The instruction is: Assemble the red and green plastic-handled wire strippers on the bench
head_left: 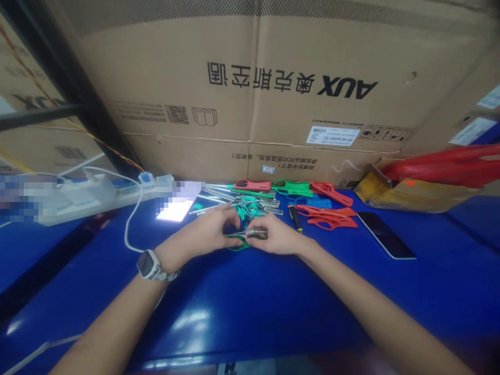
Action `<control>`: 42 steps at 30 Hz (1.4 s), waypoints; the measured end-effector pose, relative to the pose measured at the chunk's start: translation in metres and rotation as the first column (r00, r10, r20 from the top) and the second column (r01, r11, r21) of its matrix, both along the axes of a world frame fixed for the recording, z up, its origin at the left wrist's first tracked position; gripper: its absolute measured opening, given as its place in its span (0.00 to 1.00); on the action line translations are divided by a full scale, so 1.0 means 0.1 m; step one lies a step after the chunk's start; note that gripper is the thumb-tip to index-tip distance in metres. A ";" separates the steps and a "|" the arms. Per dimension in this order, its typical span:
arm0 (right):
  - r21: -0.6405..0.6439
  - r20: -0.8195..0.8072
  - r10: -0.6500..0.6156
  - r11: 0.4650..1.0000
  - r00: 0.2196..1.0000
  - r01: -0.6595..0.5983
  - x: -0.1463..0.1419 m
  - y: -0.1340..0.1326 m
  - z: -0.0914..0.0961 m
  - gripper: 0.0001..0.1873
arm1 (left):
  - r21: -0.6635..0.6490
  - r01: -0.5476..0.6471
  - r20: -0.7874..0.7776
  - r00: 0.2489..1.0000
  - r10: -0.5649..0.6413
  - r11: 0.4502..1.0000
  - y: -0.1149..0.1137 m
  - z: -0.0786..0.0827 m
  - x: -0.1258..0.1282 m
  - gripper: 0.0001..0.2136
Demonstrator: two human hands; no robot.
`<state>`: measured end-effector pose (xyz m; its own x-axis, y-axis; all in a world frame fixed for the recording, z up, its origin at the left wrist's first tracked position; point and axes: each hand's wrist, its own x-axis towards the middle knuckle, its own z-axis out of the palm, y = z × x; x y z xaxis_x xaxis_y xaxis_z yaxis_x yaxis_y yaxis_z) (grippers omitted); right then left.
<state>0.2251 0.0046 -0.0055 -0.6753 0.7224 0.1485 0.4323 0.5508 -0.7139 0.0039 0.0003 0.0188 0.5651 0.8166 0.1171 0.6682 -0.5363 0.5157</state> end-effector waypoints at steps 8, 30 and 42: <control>0.024 -0.021 -0.053 0.998 0.998 0.054 0.05 -0.02 -0.02 0.11 | 0.019 0.073 -0.169 0.983 -0.068 0.997 -0.11 0.04 0.10 0.10; 0.419 0.293 -0.230 0.903 0.928 0.092 0.14 -0.25 0.05 0.20 | 0.172 0.204 -0.133 0.974 -0.183 0.964 -0.07 -0.07 0.17 0.06; 0.365 0.283 -0.184 0.928 0.941 0.072 0.16 -0.32 0.00 0.07 | 0.268 0.254 -0.301 0.939 -0.169 0.929 -0.03 -0.06 0.17 0.06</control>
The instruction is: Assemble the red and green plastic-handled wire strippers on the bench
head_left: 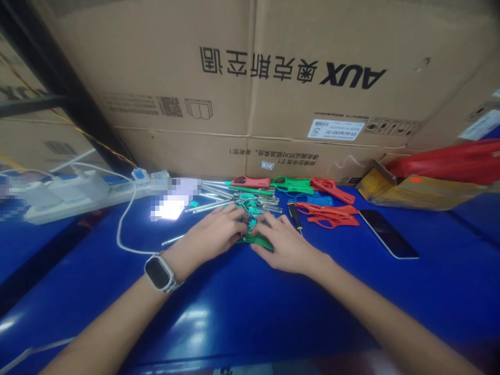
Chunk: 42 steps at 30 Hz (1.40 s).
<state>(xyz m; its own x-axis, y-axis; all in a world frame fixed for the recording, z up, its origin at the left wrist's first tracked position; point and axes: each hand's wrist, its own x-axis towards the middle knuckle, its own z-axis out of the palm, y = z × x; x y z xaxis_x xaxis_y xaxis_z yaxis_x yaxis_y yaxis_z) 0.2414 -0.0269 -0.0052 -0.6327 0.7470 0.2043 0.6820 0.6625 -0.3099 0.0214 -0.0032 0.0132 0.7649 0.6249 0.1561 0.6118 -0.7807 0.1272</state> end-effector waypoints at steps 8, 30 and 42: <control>-0.050 -0.080 0.031 0.998 0.996 -0.035 0.04 0.08 -0.07 0.05 | -0.006 0.022 0.006 1.000 -0.022 1.000 0.01 0.05 -0.01 0.03; -0.082 -0.163 0.008 0.996 0.987 -0.021 0.05 0.12 -0.12 0.05 | -0.244 0.107 0.263 0.964 -0.041 0.964 0.12 -0.11 -0.02 0.06; -0.087 -0.181 -0.001 0.996 0.984 -0.015 0.05 0.11 -0.13 0.04 | -0.252 0.095 0.255 0.967 -0.029 0.963 0.12 -0.09 -0.05 0.05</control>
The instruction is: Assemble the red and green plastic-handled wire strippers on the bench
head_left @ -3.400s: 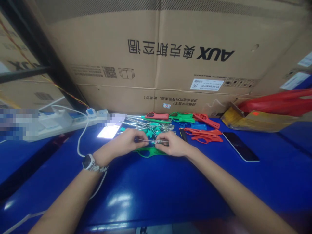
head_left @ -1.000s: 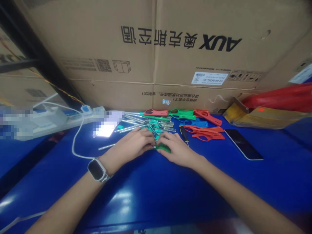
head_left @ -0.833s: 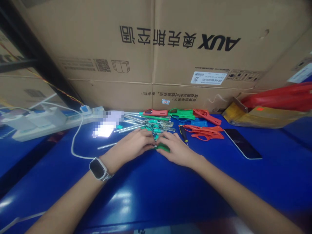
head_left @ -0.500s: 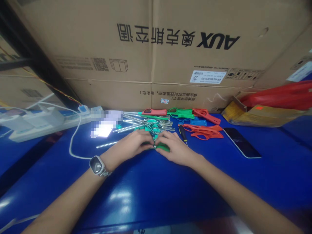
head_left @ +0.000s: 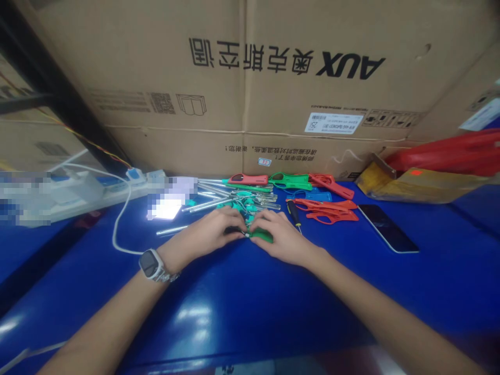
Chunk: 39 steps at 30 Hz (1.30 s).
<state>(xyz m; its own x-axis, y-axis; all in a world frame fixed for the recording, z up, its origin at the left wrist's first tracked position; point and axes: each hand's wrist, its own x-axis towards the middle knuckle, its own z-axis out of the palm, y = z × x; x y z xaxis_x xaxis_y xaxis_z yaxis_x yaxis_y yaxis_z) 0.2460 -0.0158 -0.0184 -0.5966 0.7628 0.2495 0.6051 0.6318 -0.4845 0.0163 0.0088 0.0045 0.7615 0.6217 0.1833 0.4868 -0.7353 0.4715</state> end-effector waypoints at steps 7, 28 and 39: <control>-0.001 -0.004 -0.010 1.000 1.000 0.010 -0.01 0.00 0.00 0.05 | 0.089 -0.058 0.005 0.998 0.058 0.994 -0.02 0.01 0.03 0.05; -0.011 0.005 -0.011 1.000 1.000 0.012 -0.01 -0.03 0.02 0.05 | -0.004 -0.006 0.066 0.998 0.006 1.000 -0.01 -0.07 0.07 0.07; -0.015 -0.006 -0.007 1.000 1.000 0.007 0.01 -0.01 0.01 0.05 | 0.050 -0.249 -0.063 0.966 0.252 0.967 -0.04 0.15 -0.19 0.16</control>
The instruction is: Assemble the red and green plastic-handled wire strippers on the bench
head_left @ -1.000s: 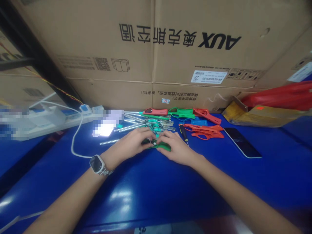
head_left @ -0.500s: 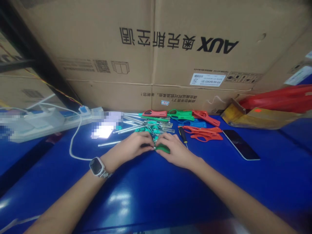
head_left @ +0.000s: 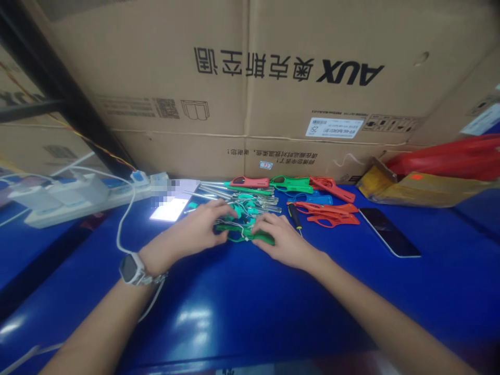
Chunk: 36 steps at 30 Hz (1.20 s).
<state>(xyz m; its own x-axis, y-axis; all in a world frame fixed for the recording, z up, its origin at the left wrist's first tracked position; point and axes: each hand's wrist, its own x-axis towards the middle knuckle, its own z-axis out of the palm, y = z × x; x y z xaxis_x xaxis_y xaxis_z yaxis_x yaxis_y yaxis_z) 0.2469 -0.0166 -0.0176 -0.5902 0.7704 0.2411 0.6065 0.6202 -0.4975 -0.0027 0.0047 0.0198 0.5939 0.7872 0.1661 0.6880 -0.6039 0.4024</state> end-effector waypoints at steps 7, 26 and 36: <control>0.020 -0.004 -0.036 0.999 0.999 0.036 -0.03 -0.03 0.01 0.05 | -0.040 -0.163 -0.171 0.973 0.154 0.986 0.12 -0.12 -0.22 0.15; -0.003 -0.041 -0.005 1.000 0.999 0.004 0.03 -0.01 -0.02 0.07 | -0.105 -0.136 -0.154 0.981 0.119 0.985 0.05 -0.08 -0.19 0.17; -0.035 -0.046 -0.006 0.999 0.999 0.004 0.02 0.00 0.00 0.06 | -0.140 0.091 -0.118 0.987 -0.108 0.986 -0.13 0.01 0.11 0.09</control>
<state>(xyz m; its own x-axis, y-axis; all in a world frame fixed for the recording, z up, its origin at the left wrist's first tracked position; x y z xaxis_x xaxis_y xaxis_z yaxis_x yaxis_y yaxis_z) 0.2488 -0.0162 -0.0174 -0.5755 0.7815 0.2410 0.5854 0.5994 -0.5459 0.0083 -0.0087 0.0204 0.6798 0.7332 -0.0170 0.6771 -0.6186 0.3987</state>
